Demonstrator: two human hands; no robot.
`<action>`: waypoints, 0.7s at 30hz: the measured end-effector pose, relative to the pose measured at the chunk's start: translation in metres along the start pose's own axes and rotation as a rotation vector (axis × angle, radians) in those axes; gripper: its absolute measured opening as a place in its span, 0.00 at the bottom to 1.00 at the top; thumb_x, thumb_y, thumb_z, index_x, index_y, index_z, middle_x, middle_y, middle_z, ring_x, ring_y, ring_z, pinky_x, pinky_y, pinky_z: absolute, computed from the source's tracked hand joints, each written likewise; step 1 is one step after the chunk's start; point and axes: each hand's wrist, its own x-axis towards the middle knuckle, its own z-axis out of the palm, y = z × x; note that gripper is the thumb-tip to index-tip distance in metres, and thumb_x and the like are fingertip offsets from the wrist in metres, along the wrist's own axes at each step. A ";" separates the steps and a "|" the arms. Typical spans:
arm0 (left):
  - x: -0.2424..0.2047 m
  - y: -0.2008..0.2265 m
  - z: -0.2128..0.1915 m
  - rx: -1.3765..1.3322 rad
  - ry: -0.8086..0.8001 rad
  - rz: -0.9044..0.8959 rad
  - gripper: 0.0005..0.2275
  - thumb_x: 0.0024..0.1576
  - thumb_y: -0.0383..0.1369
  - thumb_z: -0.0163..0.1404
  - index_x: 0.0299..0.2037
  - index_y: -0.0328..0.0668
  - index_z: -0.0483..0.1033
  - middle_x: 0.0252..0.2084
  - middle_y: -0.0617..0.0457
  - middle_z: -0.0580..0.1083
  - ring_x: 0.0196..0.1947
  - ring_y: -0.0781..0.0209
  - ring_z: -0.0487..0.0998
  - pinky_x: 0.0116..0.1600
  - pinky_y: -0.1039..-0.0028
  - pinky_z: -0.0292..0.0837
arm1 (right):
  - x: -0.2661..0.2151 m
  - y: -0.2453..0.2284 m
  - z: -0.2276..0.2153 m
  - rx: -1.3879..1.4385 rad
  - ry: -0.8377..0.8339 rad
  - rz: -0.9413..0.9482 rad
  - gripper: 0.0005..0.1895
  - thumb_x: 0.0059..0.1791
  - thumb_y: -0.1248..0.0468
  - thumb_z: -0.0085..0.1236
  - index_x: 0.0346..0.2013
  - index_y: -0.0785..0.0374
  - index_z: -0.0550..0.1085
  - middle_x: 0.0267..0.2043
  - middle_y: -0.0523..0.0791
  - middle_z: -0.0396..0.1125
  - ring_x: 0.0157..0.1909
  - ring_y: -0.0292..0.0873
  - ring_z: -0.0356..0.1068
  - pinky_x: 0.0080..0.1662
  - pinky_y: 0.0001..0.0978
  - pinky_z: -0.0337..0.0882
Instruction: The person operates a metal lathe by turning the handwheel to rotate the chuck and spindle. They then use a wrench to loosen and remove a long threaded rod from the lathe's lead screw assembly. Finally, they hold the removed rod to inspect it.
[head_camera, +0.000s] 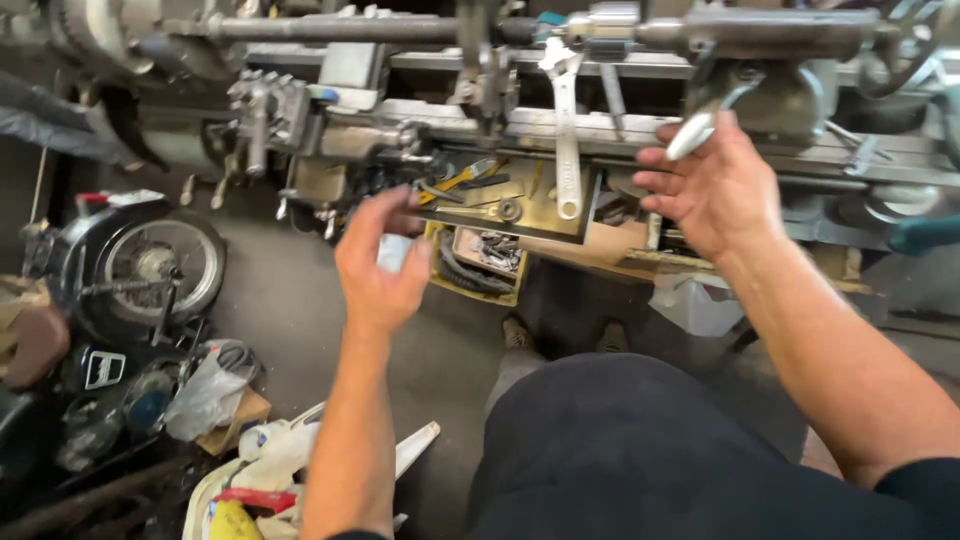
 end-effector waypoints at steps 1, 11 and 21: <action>0.022 0.019 -0.010 0.037 -0.023 0.086 0.23 0.61 0.30 0.56 0.69 0.36 0.77 0.60 0.46 0.82 0.49 0.55 0.84 0.54 0.67 0.82 | -0.002 -0.005 0.015 -0.022 0.081 0.025 0.40 0.62 0.31 0.35 0.61 0.60 0.78 0.49 0.52 0.79 0.40 0.50 0.81 0.37 0.36 0.76; 0.138 -0.009 -0.076 0.008 0.026 0.304 0.28 0.77 0.54 0.54 0.77 0.40 0.71 0.74 0.45 0.74 0.68 0.47 0.83 0.78 0.56 0.83 | -0.022 0.017 -0.013 -0.190 0.012 -0.078 0.46 0.62 0.22 0.33 0.66 0.57 0.77 0.50 0.50 0.80 0.43 0.50 0.82 0.34 0.41 0.79; 0.199 -0.087 -0.144 -0.571 0.325 -0.299 0.34 0.60 0.66 0.49 0.62 0.47 0.81 0.60 0.44 0.85 0.51 0.56 0.88 0.59 0.65 0.86 | 0.004 0.061 -0.101 -0.293 0.114 -0.206 0.41 0.68 0.26 0.39 0.76 0.54 0.71 0.60 0.53 0.78 0.51 0.51 0.84 0.38 0.43 0.84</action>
